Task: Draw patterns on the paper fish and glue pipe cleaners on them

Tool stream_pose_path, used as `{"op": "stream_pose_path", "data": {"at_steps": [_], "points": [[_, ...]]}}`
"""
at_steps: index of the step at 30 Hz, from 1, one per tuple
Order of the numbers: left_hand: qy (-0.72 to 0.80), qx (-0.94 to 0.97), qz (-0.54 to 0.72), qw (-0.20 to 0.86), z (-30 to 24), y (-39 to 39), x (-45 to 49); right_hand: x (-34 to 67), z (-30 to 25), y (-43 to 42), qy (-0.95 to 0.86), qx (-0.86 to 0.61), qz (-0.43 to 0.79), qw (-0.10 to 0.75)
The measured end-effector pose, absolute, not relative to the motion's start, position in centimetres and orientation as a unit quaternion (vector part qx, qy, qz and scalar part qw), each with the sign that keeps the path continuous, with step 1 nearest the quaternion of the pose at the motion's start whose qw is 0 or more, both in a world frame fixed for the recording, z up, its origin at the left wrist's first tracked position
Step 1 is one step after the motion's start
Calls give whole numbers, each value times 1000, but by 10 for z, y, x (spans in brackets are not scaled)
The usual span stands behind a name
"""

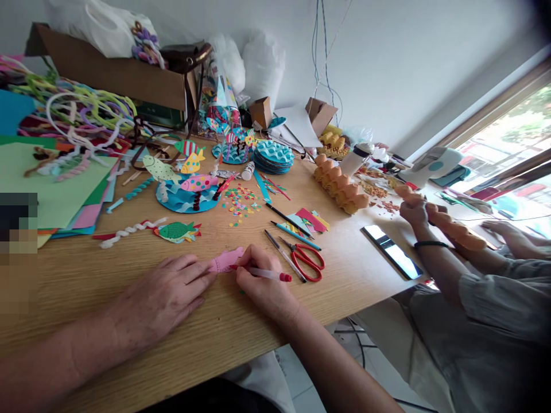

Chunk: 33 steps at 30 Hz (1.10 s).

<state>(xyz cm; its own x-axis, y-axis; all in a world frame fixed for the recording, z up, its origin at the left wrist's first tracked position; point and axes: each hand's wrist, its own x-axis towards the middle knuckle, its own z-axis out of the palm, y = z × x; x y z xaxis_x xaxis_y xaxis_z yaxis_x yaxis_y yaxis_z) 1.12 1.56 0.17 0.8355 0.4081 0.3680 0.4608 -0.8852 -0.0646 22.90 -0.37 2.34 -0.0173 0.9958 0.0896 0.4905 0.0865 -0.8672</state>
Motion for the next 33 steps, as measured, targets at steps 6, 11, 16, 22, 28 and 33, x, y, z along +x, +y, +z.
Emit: {"op": "stream_pose_path", "data": {"at_steps": [6,11,16,22,28,33], "points": [[-231,-954,-176,72,1,16,11,229,25,-4,-638,-587,322,381],[-241,-954,-166,61,1,16,10,230,25,-4,-640,-580,322,388],[-243,-956,-157,46,-1,16,10,230,23,-4,-638,-580,319,394],[-245,-954,-161,56,-1,16,10,231,22,-3,-632,-585,316,397],[-229,-956,-169,71,5,15,12,230,22,-2,-634,-587,318,391],[-233,-954,-175,71,2,15,12,229,24,-3,-630,-600,313,381]]}}
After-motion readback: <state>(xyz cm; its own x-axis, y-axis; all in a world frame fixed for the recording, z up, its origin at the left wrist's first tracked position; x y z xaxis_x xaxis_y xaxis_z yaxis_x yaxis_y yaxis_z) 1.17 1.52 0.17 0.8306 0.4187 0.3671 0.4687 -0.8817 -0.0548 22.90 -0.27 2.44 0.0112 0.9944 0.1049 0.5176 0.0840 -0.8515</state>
